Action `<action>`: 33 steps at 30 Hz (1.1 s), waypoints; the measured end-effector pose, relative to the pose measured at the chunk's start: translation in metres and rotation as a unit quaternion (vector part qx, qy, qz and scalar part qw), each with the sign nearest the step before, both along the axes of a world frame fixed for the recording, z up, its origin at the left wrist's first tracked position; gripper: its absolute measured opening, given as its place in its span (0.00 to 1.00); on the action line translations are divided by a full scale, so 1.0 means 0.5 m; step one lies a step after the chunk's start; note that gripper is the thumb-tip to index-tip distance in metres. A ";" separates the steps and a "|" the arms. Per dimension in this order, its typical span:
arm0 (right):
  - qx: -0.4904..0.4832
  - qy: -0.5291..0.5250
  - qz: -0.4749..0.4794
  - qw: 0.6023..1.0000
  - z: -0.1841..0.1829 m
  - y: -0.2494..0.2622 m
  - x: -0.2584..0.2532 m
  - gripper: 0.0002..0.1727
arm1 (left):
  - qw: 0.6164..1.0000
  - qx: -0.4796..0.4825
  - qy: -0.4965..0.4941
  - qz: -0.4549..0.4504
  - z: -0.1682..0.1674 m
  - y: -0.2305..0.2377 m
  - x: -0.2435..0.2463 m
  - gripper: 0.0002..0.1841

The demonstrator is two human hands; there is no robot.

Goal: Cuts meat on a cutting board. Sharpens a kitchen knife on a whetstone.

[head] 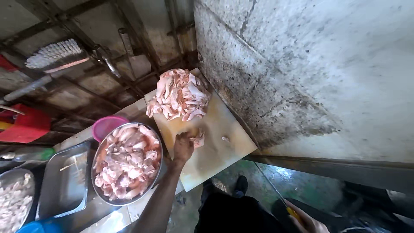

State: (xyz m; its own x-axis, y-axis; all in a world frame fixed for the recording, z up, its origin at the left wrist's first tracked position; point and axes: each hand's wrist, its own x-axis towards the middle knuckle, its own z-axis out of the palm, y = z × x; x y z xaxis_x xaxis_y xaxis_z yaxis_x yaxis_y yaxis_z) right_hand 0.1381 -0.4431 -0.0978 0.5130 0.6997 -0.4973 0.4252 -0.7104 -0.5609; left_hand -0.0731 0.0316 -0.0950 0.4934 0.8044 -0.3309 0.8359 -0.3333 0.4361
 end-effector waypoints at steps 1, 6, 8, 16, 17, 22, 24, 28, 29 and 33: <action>-0.004 0.005 -0.007 1.000 0.001 -0.005 -0.006 0.27 | 0.999 0.000 0.020 -0.034 0.003 -0.011 0.020 0.27; -0.031 -0.003 -0.073 0.997 0.004 -0.056 -0.067 0.28 | 0.992 0.025 -0.008 -0.126 -0.061 -0.008 0.054 0.29; -0.034 0.005 -0.121 0.992 0.009 -0.082 -0.114 0.27 | 0.988 -0.060 -0.111 -0.086 -0.060 0.016 0.037 0.24; -0.059 0.040 -0.212 0.975 -0.036 -0.165 -0.257 0.28 | 0.493 -0.664 -0.552 0.108 0.022 -0.025 -0.028 0.32; -0.056 0.044 -0.209 0.975 -0.042 -0.168 -0.262 0.28 | 0.489 -0.664 -0.557 0.097 0.043 -0.044 -0.022 0.37; -0.012 0.020 -0.214 0.977 -0.063 -0.199 -0.262 0.27 | 0.410 -0.726 -0.552 0.017 0.124 -0.142 0.026 0.46; 0.004 0.022 -0.215 0.976 -0.065 -0.227 -0.258 0.28 | 0.396 -0.745 -0.537 -0.013 0.152 -0.189 0.047 0.47; 0.047 0.011 -0.262 0.964 -0.087 -0.335 -0.294 0.27 | 0.375 -0.783 -0.493 -0.055 0.186 -0.305 0.102 0.48; 0.051 0.014 -0.280 0.959 -0.094 -0.367 -0.309 0.27 | 0.374 -0.791 -0.481 -0.057 0.189 -0.341 0.118 0.47; 0.026 0.022 -0.352 0.935 -0.096 -0.485 -0.391 0.27 | 0.379 -0.829 -0.404 -0.073 0.185 -0.519 0.196 0.45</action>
